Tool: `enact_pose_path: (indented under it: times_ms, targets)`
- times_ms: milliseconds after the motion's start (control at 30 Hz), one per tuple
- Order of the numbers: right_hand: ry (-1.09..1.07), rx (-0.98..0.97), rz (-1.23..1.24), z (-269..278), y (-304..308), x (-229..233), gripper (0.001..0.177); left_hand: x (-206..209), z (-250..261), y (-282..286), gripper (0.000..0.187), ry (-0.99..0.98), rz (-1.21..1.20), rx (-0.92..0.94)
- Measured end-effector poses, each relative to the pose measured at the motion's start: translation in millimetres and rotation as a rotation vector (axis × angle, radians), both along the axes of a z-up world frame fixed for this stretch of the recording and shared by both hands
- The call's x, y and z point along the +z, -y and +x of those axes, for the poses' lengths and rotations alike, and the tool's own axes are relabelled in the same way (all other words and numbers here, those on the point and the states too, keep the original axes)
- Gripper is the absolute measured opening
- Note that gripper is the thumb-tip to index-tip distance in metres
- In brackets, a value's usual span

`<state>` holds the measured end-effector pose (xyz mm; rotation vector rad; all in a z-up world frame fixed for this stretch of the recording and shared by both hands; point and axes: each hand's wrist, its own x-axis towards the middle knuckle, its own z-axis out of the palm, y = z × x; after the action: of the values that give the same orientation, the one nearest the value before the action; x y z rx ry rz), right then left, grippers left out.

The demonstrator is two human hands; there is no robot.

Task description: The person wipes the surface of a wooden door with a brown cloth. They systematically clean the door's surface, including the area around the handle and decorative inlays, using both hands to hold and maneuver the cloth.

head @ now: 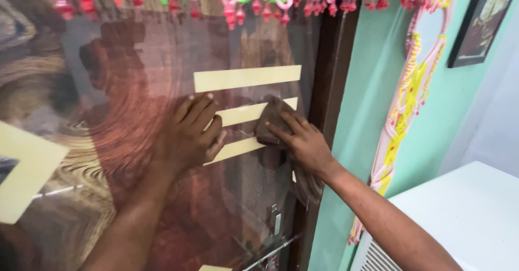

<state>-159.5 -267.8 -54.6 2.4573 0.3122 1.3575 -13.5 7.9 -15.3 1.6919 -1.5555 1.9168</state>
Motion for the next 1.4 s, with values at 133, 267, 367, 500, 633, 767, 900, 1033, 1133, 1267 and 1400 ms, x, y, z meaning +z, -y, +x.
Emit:
enact_pose_path:
  times_ms: [133,267,367,500,633,767,900,1033,1133,1267,1400]
  targets:
    - [-0.006,-0.155,0.214,-16,32,21,0.084,-11,-1,33,0.027,-0.035,-0.038,-0.032]
    - [0.365,-0.184,0.152,-22,68,66,0.071,-5,-3,81,0.029,-0.089,-0.030,-0.109]
    - [0.479,-0.306,0.077,-13,85,117,0.064,4,-3,114,0.028,-0.079,-0.077,-0.174]
    - [0.513,-0.209,-0.061,4,101,165,0.065,12,0,144,0.027,-0.092,-0.150,-0.116]
    - [0.451,-0.234,-0.125,38,97,156,0.063,11,3,144,0.028,-0.063,-0.174,-0.044]
    - [0.448,-0.303,-0.132,44,95,111,0.065,8,4,144,0.027,-0.063,-0.186,-0.076]
    - [0.389,-0.365,-0.142,40,96,74,0.054,11,5,142,0.026,-0.076,-0.150,-0.072]
    - [0.288,-0.387,-0.160,29,94,43,0.051,9,4,143,0.024,-0.079,-0.178,-0.116]
    - [0.248,-0.373,-0.169,24,92,23,0.049,8,4,142,0.023,-0.070,-0.178,-0.122]
    - [0.273,-0.370,-0.255,19,93,5,0.043,8,5,142,0.022,-0.066,-0.185,-0.141]
    - [0.202,-0.379,-0.244,14,95,10,0.047,7,6,143,0.020,-0.060,-0.193,-0.136]
